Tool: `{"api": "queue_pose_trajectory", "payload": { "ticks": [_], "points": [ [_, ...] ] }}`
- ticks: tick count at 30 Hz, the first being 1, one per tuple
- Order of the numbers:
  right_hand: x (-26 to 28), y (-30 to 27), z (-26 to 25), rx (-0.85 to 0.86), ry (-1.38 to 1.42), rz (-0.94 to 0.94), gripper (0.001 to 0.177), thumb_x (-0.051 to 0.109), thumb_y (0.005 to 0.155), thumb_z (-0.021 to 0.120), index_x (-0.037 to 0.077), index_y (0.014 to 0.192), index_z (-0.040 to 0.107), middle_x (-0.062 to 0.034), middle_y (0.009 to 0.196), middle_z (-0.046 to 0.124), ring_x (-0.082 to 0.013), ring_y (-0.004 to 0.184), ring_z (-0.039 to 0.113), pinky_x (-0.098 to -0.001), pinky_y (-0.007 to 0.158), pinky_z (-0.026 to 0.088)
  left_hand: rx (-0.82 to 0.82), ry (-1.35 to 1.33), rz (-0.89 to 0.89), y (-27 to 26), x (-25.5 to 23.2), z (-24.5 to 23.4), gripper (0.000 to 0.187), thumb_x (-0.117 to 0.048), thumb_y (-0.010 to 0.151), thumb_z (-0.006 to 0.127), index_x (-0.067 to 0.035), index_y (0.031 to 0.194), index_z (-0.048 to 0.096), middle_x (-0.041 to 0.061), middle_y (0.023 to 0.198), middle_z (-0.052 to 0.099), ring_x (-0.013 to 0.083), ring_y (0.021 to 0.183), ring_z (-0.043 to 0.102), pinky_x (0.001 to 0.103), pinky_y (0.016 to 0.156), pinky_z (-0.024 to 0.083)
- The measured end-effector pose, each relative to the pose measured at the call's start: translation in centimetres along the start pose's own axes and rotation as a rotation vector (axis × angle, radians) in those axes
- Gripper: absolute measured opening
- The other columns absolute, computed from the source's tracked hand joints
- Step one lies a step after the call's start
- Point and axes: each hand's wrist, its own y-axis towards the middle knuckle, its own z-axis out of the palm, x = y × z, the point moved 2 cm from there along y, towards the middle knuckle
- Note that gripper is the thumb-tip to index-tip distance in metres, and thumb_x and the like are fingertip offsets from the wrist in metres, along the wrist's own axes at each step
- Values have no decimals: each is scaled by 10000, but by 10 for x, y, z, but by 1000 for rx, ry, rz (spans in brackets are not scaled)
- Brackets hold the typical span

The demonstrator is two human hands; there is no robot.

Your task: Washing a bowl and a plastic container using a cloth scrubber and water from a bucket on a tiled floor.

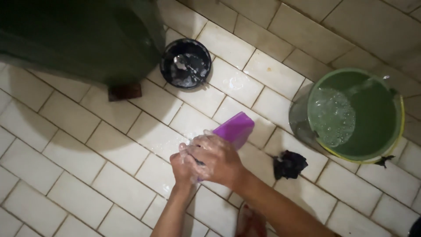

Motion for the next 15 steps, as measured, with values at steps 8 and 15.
{"api": "queue_pose_trajectory", "payload": {
  "ticks": [8,15],
  "points": [
    [-98,-44,60,-543,-26,282,272,-40,1016,529,31,1222,691,-224,1415,641,-413,1438,523,-484,1231,397,-252,130,-124,1,-47,32,570,-443,1046,513,-97,593,526,-42,551,438,116,502,396,342,470,347],
    [-51,-92,81,-201,-3,-174,365,277,925,718,158,1265,659,-175,1508,477,-383,1417,464,-600,1181,333,-237,304,-93,16,-50,18,679,-543,1060,447,-69,581,531,-19,540,456,123,512,395,343,495,355]
  ]
}}
